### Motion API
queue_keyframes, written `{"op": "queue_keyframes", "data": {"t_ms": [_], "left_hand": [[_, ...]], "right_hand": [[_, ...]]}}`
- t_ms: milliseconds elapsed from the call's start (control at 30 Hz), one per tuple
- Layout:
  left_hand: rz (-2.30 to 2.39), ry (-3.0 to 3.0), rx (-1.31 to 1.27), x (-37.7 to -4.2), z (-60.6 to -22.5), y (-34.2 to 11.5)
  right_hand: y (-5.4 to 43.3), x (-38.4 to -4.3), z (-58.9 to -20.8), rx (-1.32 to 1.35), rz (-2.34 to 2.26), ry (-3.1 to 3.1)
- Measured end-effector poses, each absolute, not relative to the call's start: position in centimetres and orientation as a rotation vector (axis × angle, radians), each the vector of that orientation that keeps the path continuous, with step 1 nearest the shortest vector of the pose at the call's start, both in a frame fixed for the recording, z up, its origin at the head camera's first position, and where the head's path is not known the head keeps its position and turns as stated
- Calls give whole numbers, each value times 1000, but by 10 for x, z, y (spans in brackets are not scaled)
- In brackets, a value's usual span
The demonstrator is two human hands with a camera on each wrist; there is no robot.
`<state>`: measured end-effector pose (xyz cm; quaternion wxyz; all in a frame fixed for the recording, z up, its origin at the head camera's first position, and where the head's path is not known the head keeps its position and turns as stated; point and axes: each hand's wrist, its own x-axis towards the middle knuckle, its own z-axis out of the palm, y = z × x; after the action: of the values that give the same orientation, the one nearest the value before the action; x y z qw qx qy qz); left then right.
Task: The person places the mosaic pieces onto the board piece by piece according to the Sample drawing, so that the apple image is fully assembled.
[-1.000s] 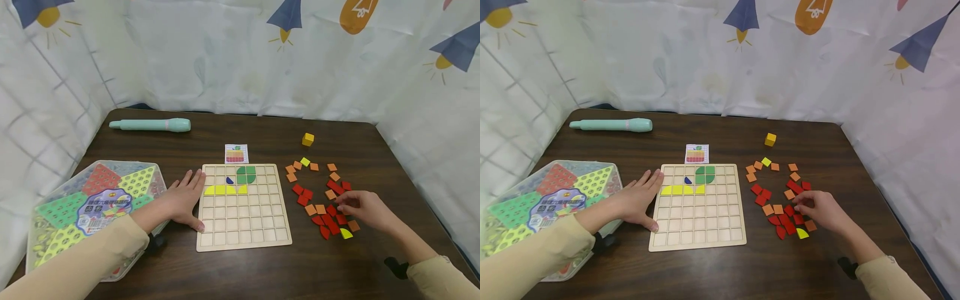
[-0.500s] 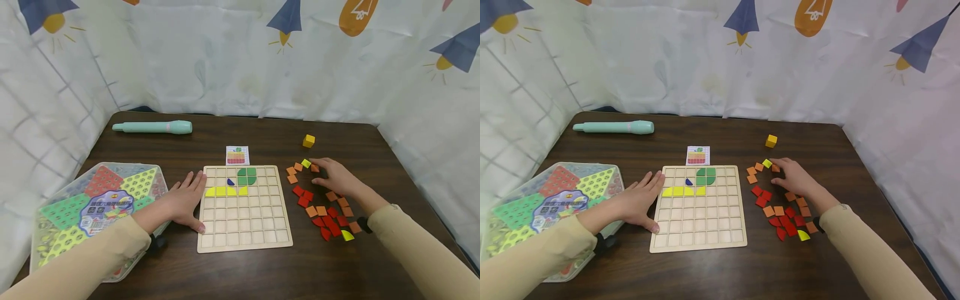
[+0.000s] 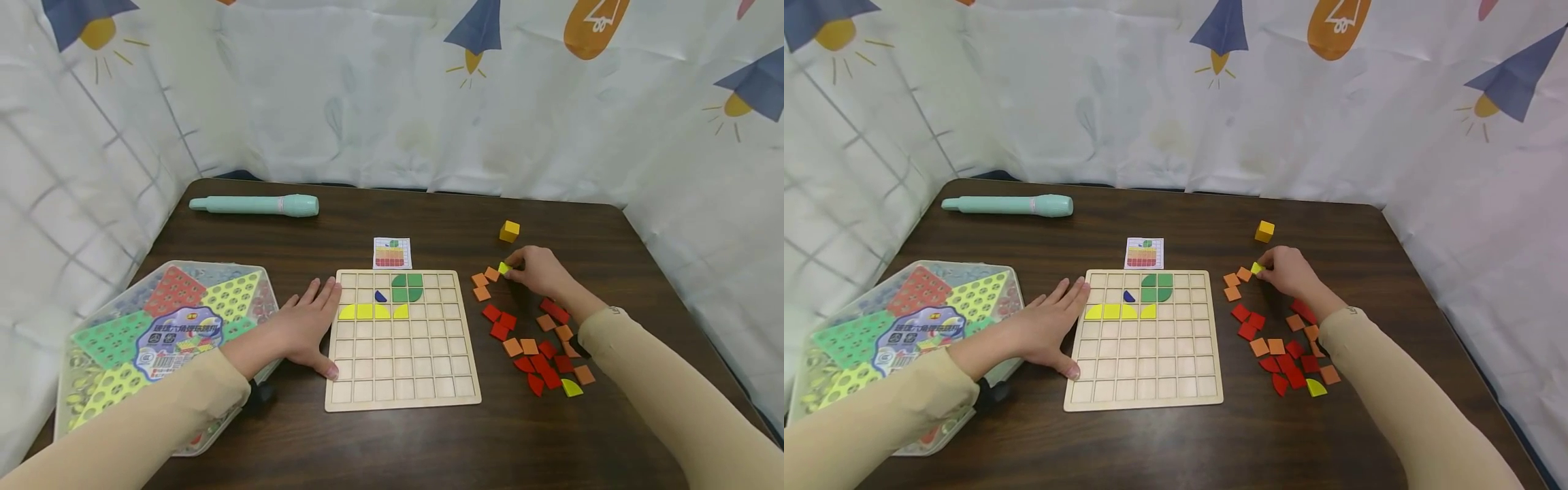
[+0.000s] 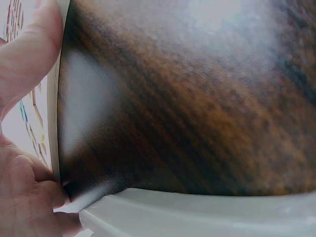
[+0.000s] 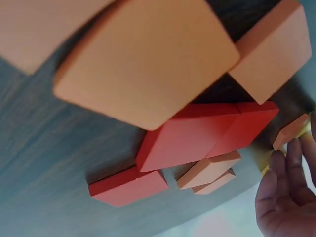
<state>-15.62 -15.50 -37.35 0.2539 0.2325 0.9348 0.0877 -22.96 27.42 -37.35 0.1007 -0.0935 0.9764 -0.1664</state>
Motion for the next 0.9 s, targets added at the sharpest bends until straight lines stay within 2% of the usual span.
{"op": "queue_keyframes", "data": {"t_ms": [433, 900], "left_hand": [[225, 2535, 635, -156, -374, -157], [229, 2541, 643, -157, -374, -155]], "right_hand": [[264, -219, -367, -170, -713, 2945], [160, -192, -369, -512, -846, 2685]]}}
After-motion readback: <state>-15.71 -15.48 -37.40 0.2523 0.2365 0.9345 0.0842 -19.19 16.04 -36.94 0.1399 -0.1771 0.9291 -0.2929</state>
